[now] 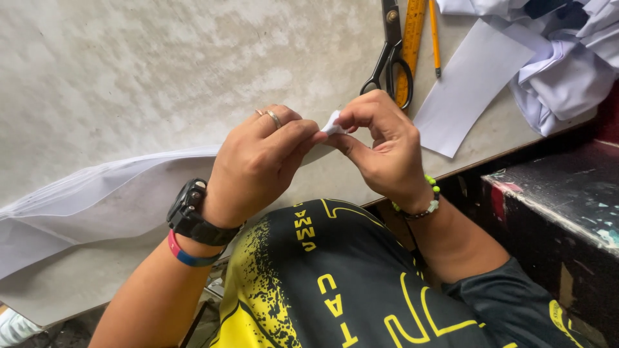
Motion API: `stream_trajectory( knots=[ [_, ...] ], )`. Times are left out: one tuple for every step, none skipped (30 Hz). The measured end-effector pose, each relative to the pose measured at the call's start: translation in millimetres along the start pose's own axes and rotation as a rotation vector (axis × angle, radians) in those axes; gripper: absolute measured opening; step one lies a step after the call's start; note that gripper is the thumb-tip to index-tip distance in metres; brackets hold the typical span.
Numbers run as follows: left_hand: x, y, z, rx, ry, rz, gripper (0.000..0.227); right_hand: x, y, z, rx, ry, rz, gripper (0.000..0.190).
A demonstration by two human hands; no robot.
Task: The person folds a long strip of white paper, smooths it with a heavy circular weight, and cuts it into smaller sections using scissors. They then use a ruler and pencil to mark measurements on the paper before cutting along the marked lines.
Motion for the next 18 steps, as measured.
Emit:
stream_trajectory(
  knots=[
    [1, 0, -1, 0.001, 0.0, 0.0, 0.006, 2, 1, 2, -0.001, -0.001, 0.001, 0.022],
    [2, -1, -2, 0.007, 0.014, -0.005, 0.007, 6, 1, 3, 0.033, 0.044, -0.072, 0.018],
    [3, -2, -3, 0.011, 0.027, -0.009, 0.008, 9, 0, 4, 0.067, 0.09, -0.145, 0.015],
    [2, 0, -2, 0.011, 0.026, -0.009, 0.008, 10, 0, 4, 0.067, 0.09, -0.145, 0.015],
    [3, 1, -1, 0.03, 0.059, -0.052, 0.009, 12, 0, 4, 0.061, 0.121, -0.183, 0.014],
    [3, 1, 0, 0.048, 0.091, -0.096, 0.01, 14, 0, 4, 0.056, 0.153, -0.221, 0.015],
    [4, 2, 1, 0.048, 0.091, -0.096, 0.01, 12, 1, 3, 0.056, 0.153, -0.221, 0.015],
    [5, 3, 2, 0.053, 0.106, -0.099, 0.007, 11, 1, 2, 0.048, 0.17, -0.238, 0.013],
    [6, 4, 3, 0.058, 0.121, -0.101, 0.005, 11, 1, 1, 0.04, 0.187, -0.255, 0.012],
    [7, 4, 3, 0.058, 0.12, -0.101, 0.005, 10, 2, 1, 0.04, 0.188, -0.255, 0.012],
    [7, 4, 4, 0.065, 0.106, -0.061, 0.006, 9, 2, 0, 0.043, 0.184, -0.263, 0.012],
    [8, 4, 4, 0.072, 0.092, -0.022, 0.007, 9, 3, 0, 0.046, 0.18, -0.27, 0.011],
    [10, 3, 4, 0.072, 0.091, -0.023, 0.007, 9, 3, 0, 0.045, 0.179, -0.271, 0.011],
    [10, 2, 4, 0.089, 0.038, 0.032, 0.008, 10, 4, 0, 0.042, 0.183, -0.277, 0.012],
    [11, 0, 4, 0.104, -0.016, 0.089, 0.011, 11, 4, 0, 0.039, 0.19, -0.282, 0.012],
    [12, 0, 5, 0.103, -0.017, 0.09, 0.011, 10, 5, 0, 0.039, 0.191, -0.283, 0.012],
    [11, 0, 5, 0.121, -0.051, 0.153, 0.014, 10, 5, 0, 0.034, 0.188, -0.279, 0.013],
    [11, 0, 6, 0.138, -0.086, 0.216, 0.018, 10, 6, 0, 0.029, 0.185, -0.275, 0.013]
  ],
)
Point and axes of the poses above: each hand's wrist, its own z-axis towards the middle knuckle, its own y-axis out of the back of the hand, x = y × z, the point moved 4 cm from there along z, towards the middle knuckle, and after that the axes turned 4 degrees about -y, right-handed, at the moved point
